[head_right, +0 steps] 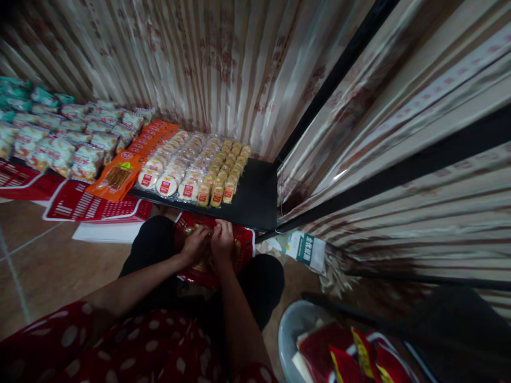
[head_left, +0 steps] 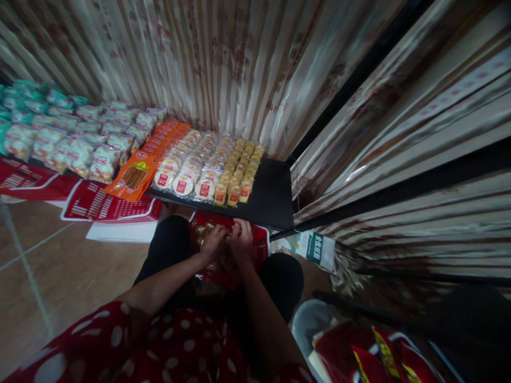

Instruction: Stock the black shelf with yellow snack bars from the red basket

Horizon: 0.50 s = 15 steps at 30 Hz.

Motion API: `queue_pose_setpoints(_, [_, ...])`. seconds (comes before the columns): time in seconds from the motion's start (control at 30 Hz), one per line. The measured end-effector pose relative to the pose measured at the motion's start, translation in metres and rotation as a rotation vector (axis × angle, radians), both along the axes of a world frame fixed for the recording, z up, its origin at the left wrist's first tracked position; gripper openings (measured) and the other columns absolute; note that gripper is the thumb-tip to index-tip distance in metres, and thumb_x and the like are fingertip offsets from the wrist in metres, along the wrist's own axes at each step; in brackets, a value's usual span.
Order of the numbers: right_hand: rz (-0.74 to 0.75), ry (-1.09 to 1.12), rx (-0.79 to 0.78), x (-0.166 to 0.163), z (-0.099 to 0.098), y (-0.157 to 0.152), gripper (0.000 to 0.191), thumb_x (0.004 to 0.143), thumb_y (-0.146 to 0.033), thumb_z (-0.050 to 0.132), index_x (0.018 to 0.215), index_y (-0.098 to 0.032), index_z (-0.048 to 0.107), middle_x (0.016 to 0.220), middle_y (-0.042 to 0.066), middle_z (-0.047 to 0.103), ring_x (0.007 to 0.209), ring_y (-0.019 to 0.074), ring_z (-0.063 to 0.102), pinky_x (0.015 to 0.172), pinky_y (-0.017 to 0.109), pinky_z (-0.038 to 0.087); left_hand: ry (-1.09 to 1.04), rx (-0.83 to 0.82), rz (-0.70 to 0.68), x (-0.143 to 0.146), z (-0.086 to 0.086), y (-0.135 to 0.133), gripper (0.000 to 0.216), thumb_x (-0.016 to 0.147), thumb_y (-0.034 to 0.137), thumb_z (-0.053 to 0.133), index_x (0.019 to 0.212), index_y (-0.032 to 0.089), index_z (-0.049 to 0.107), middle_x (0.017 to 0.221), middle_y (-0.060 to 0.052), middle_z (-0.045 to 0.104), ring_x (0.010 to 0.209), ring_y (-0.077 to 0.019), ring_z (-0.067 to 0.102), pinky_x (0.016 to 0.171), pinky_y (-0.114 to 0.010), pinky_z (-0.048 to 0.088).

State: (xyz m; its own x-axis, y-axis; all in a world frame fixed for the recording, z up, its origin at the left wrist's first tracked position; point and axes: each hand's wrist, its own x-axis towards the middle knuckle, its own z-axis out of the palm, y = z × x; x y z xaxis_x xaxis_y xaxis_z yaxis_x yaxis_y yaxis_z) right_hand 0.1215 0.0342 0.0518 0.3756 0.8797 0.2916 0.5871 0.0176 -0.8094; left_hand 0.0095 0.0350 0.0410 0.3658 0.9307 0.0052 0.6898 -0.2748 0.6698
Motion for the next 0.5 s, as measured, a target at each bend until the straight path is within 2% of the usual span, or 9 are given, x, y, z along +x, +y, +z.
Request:
queue_pose_setpoints(0.07, [0.016, -0.029, -0.082, -0.004, -0.018, -0.01, 0.03, 0.088, -0.02, 0.035, 0.09, -0.017, 0.065, 0.093, 0.007, 0.066, 0.089, 0.0165, 0.062, 0.086, 0.03, 0.048, 0.073, -0.099, 0.008, -0.008, -0.015, -0.01, 0.025, 0.083, 0.012, 0.048, 0.102, 0.016, 0.064, 0.112, -0.01, 0.059, 0.097, -0.0165, 0.06, 0.088, -0.03, 0.05])
queue_pose_setpoints(0.13, [0.096, -0.077, -0.173, -0.007, -0.041, -0.018, 0.031, 0.09, -0.021, 0.035, 0.094, -0.015, 0.066, 0.096, 0.009, 0.067, 0.091, 0.0176, 0.063, 0.085, 0.032, 0.049, 0.166, -0.208, -0.001, -0.015, -0.03, -0.018, 0.026, 0.083, 0.013, 0.048, 0.104, 0.015, 0.064, 0.115, -0.013, 0.06, 0.096, -0.0177, 0.062, 0.087, -0.03, 0.05])
queue_pose_setpoints(0.23, [0.173, -0.145, -0.379, -0.008, -0.078, -0.026, 0.029, 0.089, -0.017, 0.041, 0.096, -0.013, 0.068, 0.094, 0.011, 0.071, 0.09, 0.0199, 0.066, 0.084, 0.032, 0.049, 0.288, -0.386, -0.054, -0.023, -0.05, -0.024, 0.029, 0.083, 0.014, 0.05, 0.108, 0.014, 0.064, 0.115, -0.015, 0.062, 0.101, -0.0211, 0.063, 0.089, -0.032, 0.049])
queue_pose_setpoints(0.3, [0.231, -0.172, -0.499, -0.008, -0.097, -0.029, 0.028, 0.087, -0.014, 0.046, 0.104, -0.014, 0.068, 0.1, 0.012, 0.072, 0.093, 0.0202, 0.067, 0.083, 0.03, 0.05, 0.34, -0.484, -0.095, -0.025, -0.06, -0.024, 0.031, 0.082, 0.014, 0.05, 0.11, 0.013, 0.064, 0.114, -0.016, 0.064, 0.104, -0.0237, 0.063, 0.09, -0.034, 0.049])
queue_pose_setpoints(0.4, [0.315, -0.2, -0.681, -0.008, -0.116, -0.029, 0.034, 0.085, -0.013, 0.051, 0.115, -0.016, 0.065, 0.111, 0.012, 0.07, 0.095, 0.0203, 0.068, 0.082, 0.027, 0.049, 0.324, -0.547, -0.117, -0.021, -0.069, -0.018, 0.033, 0.08, 0.011, 0.049, 0.11, 0.01, 0.065, 0.115, -0.018, 0.065, 0.108, -0.0265, 0.061, 0.093, -0.036, 0.047])
queue_pose_setpoints(0.5, [0.392, -0.208, -0.829, -0.009, -0.126, -0.024, 0.034, 0.087, -0.013, 0.048, 0.117, -0.013, 0.065, 0.114, 0.015, 0.069, 0.097, 0.0204, 0.067, 0.085, 0.027, 0.047, 0.272, -0.559, -0.106, -0.012, -0.075, -0.008, 0.035, 0.078, 0.007, 0.049, 0.109, 0.008, 0.066, 0.117, -0.02, 0.064, 0.117, -0.0276, 0.056, 0.102, -0.036, 0.041])
